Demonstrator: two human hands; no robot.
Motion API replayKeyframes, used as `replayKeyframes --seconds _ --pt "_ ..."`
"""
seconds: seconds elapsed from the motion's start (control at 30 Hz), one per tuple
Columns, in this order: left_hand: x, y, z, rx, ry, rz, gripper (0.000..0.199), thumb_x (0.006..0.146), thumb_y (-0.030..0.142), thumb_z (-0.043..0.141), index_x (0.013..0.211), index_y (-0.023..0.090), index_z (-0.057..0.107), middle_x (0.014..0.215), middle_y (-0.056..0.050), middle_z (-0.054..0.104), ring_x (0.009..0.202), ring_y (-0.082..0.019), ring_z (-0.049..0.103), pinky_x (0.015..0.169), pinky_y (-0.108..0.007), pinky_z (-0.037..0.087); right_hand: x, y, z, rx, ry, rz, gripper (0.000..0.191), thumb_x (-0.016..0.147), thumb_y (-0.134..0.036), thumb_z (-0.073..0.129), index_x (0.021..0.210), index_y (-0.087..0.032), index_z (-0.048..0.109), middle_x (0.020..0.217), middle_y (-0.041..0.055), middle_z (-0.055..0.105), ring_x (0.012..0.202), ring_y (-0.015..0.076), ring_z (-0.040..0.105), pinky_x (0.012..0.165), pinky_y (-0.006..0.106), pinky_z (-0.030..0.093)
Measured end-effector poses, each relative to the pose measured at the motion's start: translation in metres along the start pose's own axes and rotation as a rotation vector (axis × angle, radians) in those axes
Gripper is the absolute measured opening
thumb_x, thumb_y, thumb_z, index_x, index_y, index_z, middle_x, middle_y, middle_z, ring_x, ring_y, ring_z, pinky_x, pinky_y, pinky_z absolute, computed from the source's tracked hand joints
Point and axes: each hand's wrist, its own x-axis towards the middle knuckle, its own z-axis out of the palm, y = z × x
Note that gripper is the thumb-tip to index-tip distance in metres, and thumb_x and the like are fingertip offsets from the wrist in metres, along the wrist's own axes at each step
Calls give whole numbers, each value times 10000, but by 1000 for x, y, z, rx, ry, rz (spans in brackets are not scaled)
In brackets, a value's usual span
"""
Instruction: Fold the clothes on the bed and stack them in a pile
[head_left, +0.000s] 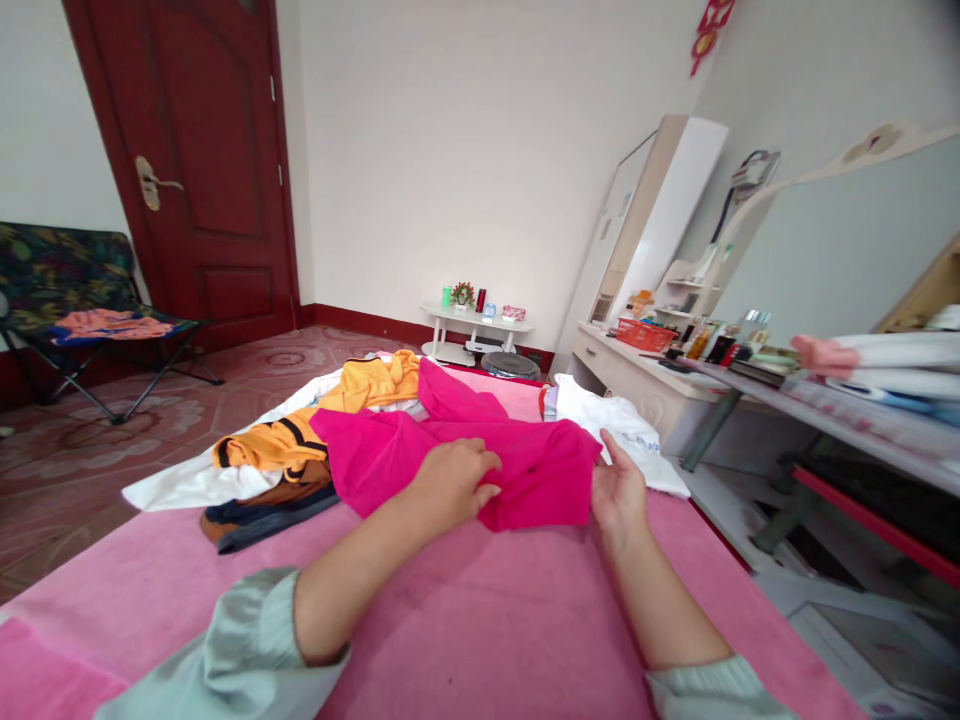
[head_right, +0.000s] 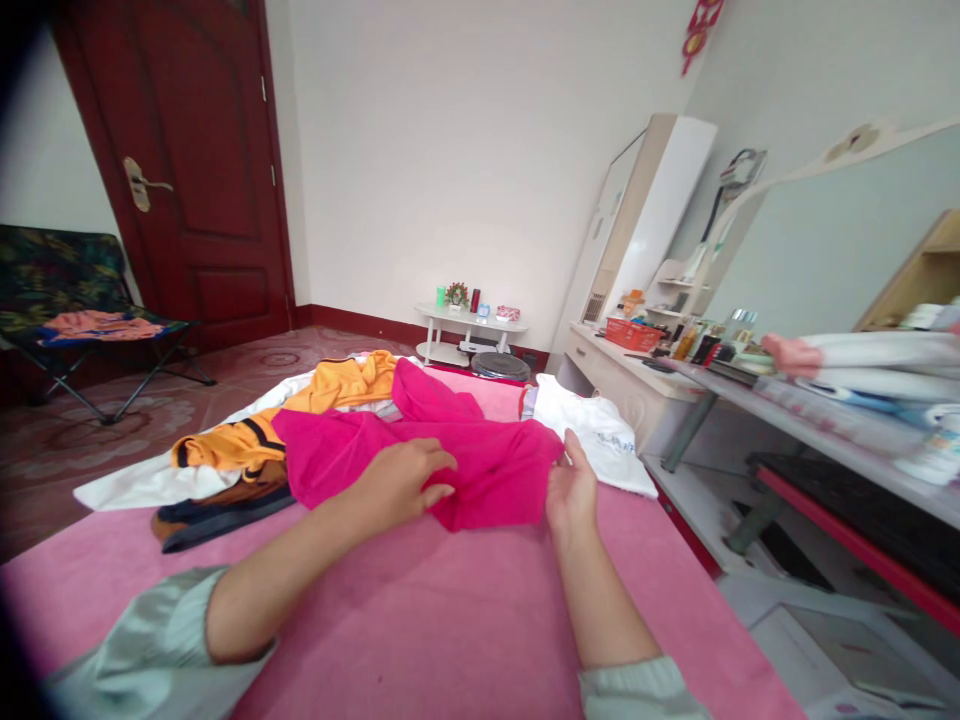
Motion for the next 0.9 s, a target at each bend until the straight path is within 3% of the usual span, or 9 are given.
replayKeyframes --seconds 0.13,0.23,0.3,0.37,0.57,0.6,0.67,0.77,0.9 --pt "-4 -43 2 91 -220 -204 752 587 390 756 1285 223 531 1291 -176 522 1171 -392 477 918 -452 398 9 -11 -16 31 77 54 273 669 -269 671 920 -227 573 779 -7 669 677 153 654 633 289 560" --pt "-9 -60 6 54 -311 -203 530 626 285 705 1145 204 636 1171 -155 618 1060 -345 566 836 -383 430 13 -1 -24 -203 86 -17 438 606 -250 733 1021 -220 596 829 -4 683 693 141 647 635 250 542" --pt "-9 -65 9 28 -282 -153 266 676 184 602 919 197 708 981 -108 691 910 -277 626 744 -314 431 15 8 -30 -431 53 -31 487 567 -256 772 1026 -210 615 867 13 691 735 159 649 660 262 540" --pt "-6 -71 10 -23 -240 -125 208 676 114 517 744 197 695 815 -65 704 775 -220 639 659 -268 411 16 16 -37 -622 29 -39 527 530 -255 796 1024 -210 620 894 27 692 767 180 649 681 292 542" --pt "5 -97 -4 -341 94 -237 134 738 213 481 704 181 607 679 -16 667 660 -167 611 610 -231 412 15 22 -49 -890 -62 -15 818 374 -125 799 1152 -202 559 875 19 684 750 205 638 648 331 536" --pt "5 -97 -7 -383 84 -222 161 757 280 499 706 176 611 685 -19 666 662 -169 608 613 -234 420 15 19 -46 -902 -85 0 797 379 -108 777 1143 -195 569 850 14 685 725 199 635 632 324 531" --pt "2 -88 -10 -438 -75 -169 255 752 410 549 752 173 644 719 -22 672 671 -174 608 609 -236 430 14 11 -39 -874 -100 -20 694 421 -97 715 1102 -174 601 790 6 683 674 182 624 602 299 515" --pt "-5 -65 -4 -326 -393 -90 366 639 460 678 896 199 679 796 -20 683 694 -184 613 592 -236 423 15 -6 -28 -770 44 -265 544 499 -122 615 1042 -151 642 767 9 674 622 143 596 560 246 480" --pt "-7 -48 16 -74 -381 -126 266 556 267 720 810 202 677 772 -33 669 712 -210 601 561 -248 363 18 -25 -25 -631 295 -573 450 546 -152 570 984 -155 677 684 -18 635 521 94 521 472 195 416"
